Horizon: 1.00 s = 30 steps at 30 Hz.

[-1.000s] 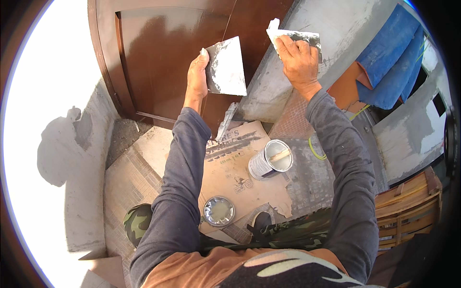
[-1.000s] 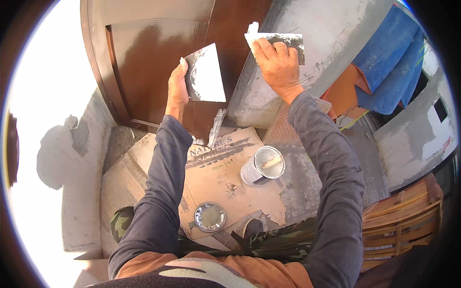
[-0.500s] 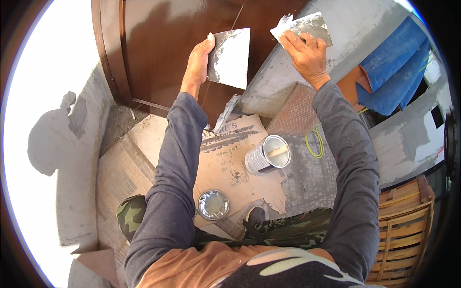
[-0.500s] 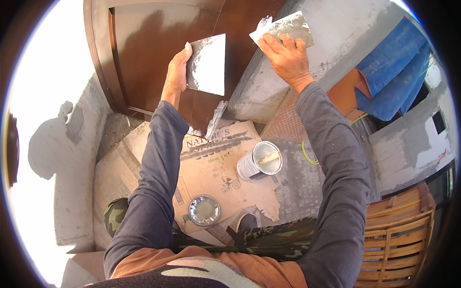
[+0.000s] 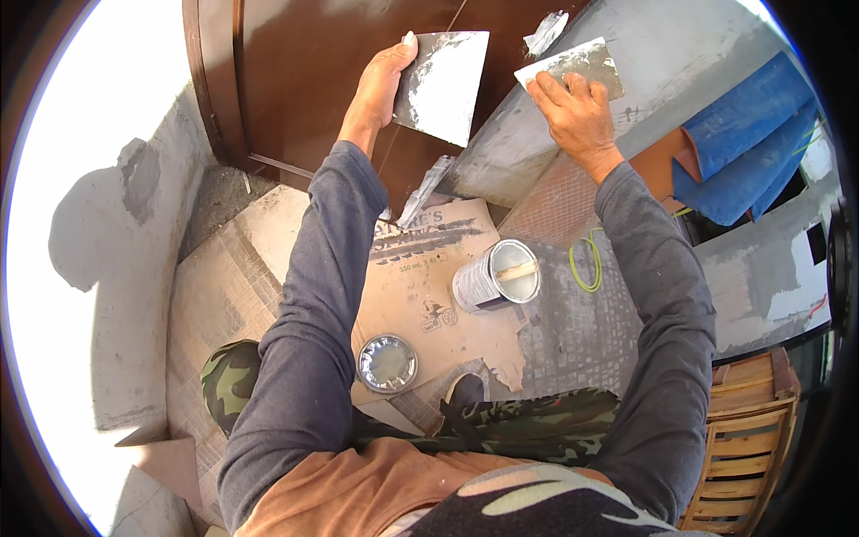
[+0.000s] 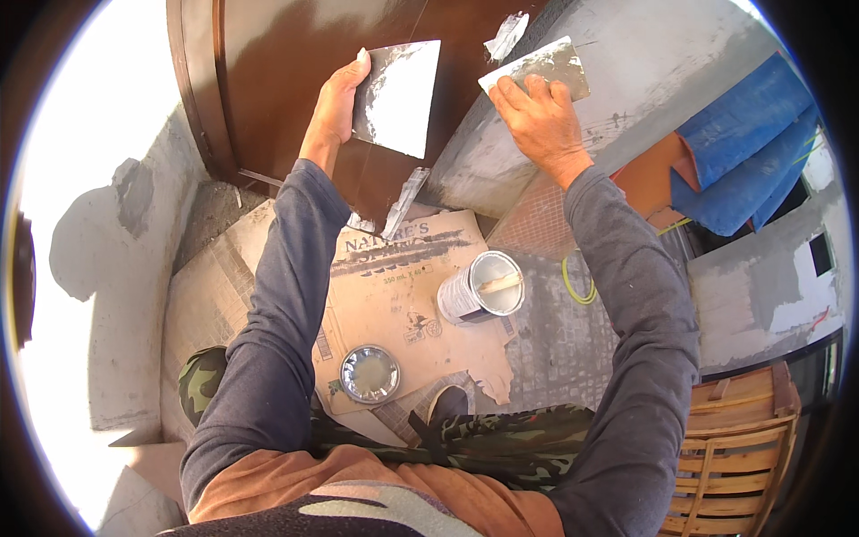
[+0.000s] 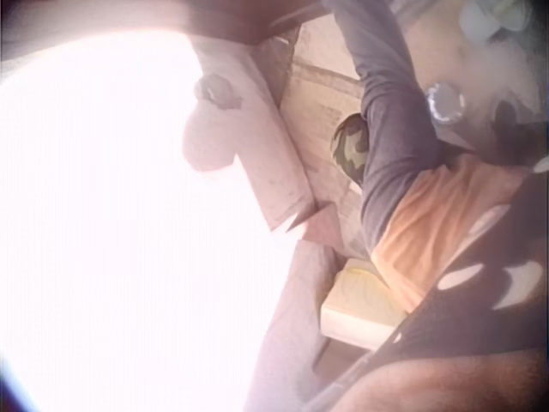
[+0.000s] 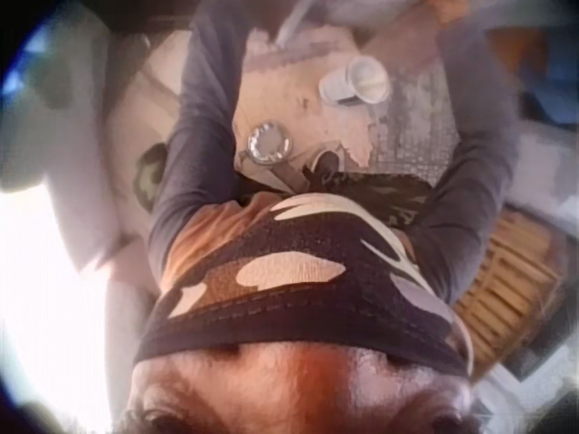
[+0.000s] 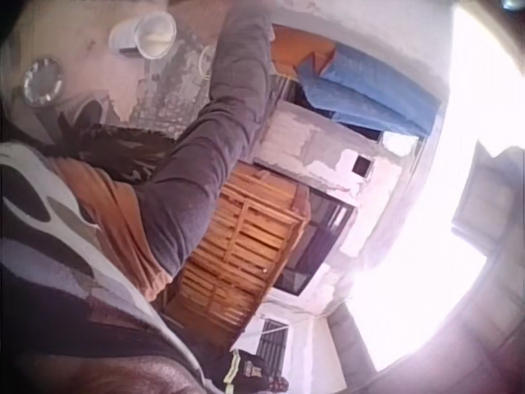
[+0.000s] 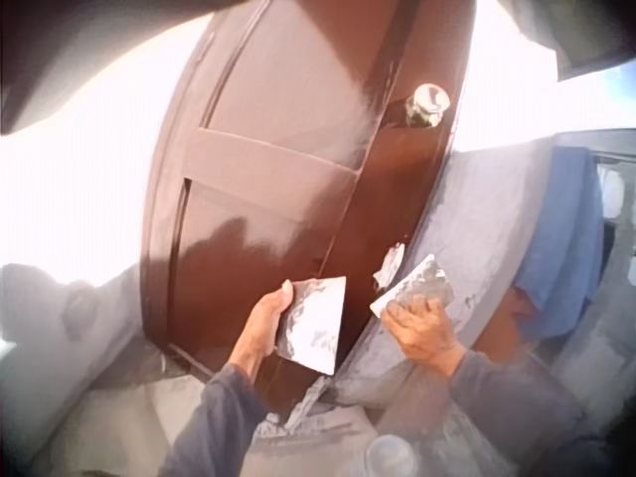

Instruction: The person scoops plaster from a bucket using a trowel and applies it to a wooden door frame. They repeatedly smooth the surface and scrape excess material back into the bucket.

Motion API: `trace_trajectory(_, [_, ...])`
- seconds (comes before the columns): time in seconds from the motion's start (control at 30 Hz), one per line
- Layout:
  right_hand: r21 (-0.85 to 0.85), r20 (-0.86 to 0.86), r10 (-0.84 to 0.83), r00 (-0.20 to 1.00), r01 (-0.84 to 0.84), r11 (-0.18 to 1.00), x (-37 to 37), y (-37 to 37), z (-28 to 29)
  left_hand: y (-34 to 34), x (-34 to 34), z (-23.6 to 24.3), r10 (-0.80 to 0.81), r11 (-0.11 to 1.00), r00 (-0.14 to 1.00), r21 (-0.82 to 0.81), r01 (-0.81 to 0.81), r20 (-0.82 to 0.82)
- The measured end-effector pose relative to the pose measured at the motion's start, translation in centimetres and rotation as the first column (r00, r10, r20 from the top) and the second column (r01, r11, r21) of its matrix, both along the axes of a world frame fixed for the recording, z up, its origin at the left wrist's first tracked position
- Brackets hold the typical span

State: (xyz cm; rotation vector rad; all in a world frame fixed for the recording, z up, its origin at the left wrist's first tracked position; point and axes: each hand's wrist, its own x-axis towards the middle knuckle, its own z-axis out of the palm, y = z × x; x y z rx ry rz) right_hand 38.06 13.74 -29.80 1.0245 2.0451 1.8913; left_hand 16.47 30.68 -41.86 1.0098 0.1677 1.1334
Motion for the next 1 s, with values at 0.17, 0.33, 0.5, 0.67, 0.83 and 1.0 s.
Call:
trace_trajectory(0.17, [0.007, -0.061, 0.026, 0.998, -0.025, 1.0, 2.1, 0.0, -1.5, 0.0, -0.1, 0.0, -0.014, 1.0, 1.0, -0.015, 0.013, -0.017])
trace_trajectory(0.33, [-0.056, 0.019, -0.032, 0.999, 0.033, 0.998, 2.7, 0.5, -1.6, -0.3, -0.1, -0.1, 0.017, 1.0, 0.999, -0.024, -0.017, -0.03])
trace_trajectory(0.5, [-0.12, -0.018, -0.091, 0.996, 0.089, 0.989, 3.1, 0.3, -3.3, 0.0, 0.2, -0.2, 0.001, 1.0, 1.0, -0.014, -0.001, -0.03])
trace_trajectory(0.67, [-0.095, 0.004, -0.025, 1.0, 0.025, 0.995, 3.9, 0.5, -5.5, 0.0, 0.2, -0.3, 0.014, 1.0, 1.0, 0.018, -0.014, -0.022])
trace_trajectory(0.83, [-0.098, 0.036, -0.07, 0.997, 0.073, 0.993, 2.8, 0.3, -6.7, -0.2, 0.3, -0.1, -0.038, 0.999, 0.999, -0.02, 0.037, -0.024])
trace_trajectory(1.0, [0.037, -0.113, -0.024, 0.993, 0.029, 0.999, 1.7, 0.6, -4.7, -0.4, 0.4, 0.1, 0.021, 1.0, 0.999, -0.022, -0.021, -0.03])
